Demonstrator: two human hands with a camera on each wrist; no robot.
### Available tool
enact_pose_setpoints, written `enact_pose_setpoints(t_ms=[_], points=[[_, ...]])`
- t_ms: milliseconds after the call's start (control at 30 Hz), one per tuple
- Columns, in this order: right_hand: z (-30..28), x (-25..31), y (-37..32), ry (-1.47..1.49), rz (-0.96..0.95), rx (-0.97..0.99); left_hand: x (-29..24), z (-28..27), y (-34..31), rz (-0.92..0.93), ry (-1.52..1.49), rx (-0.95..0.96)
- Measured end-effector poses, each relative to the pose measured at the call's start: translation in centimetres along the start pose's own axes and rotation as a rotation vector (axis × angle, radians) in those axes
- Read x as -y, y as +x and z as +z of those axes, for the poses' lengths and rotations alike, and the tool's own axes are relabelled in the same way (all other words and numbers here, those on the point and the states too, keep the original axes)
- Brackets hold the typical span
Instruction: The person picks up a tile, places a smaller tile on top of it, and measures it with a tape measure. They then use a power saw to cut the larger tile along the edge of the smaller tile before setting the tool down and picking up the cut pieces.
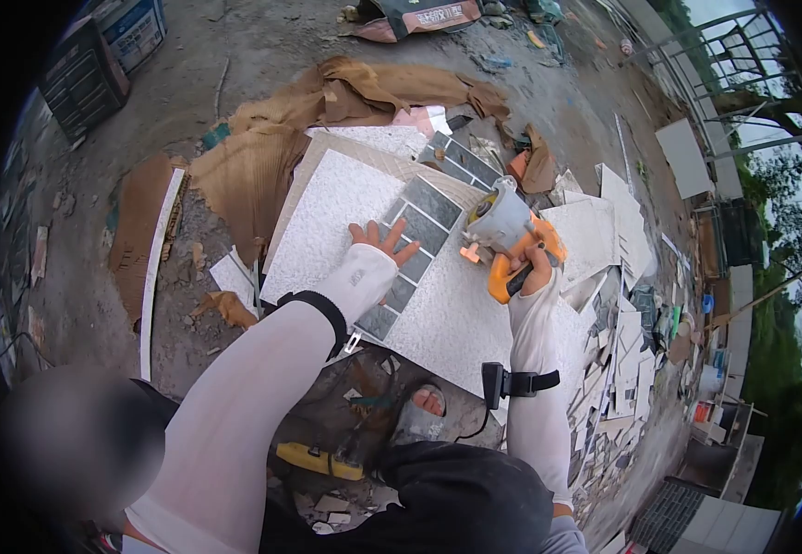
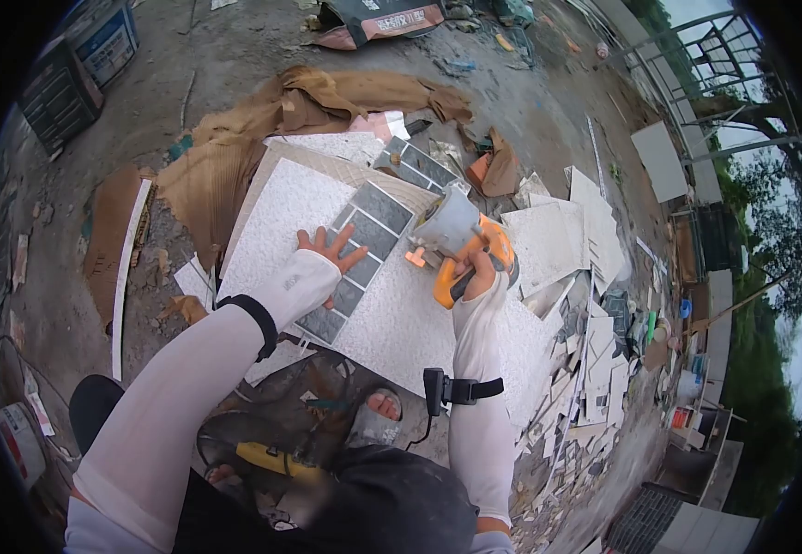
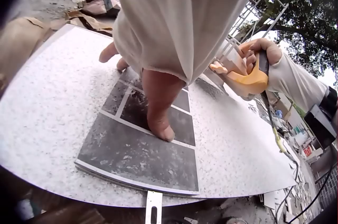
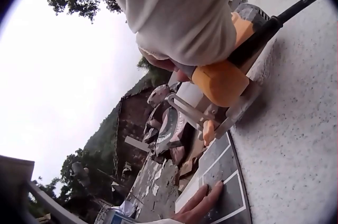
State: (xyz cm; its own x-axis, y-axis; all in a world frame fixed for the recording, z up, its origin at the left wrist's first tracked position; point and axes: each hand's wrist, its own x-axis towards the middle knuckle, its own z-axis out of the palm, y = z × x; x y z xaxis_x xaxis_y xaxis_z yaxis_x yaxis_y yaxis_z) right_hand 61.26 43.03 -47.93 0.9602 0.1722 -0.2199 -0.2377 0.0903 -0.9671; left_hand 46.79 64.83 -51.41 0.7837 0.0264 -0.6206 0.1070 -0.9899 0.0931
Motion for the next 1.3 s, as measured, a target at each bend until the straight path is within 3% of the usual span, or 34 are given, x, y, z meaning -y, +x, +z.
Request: enact_pose_setpoints(t_ms=[867, 1300], points=[[1.3, -0.7, -0.6, -0.062, -0.030, -0.024, 0.0, -0.6, -1.1, 0.017, 0.033, -0.022], [1.1, -2.7, -14.7, -0.103, 0.018, -0.098, -0.1, 0.7, -0.8, 0.026, 0.082, -0.163]])
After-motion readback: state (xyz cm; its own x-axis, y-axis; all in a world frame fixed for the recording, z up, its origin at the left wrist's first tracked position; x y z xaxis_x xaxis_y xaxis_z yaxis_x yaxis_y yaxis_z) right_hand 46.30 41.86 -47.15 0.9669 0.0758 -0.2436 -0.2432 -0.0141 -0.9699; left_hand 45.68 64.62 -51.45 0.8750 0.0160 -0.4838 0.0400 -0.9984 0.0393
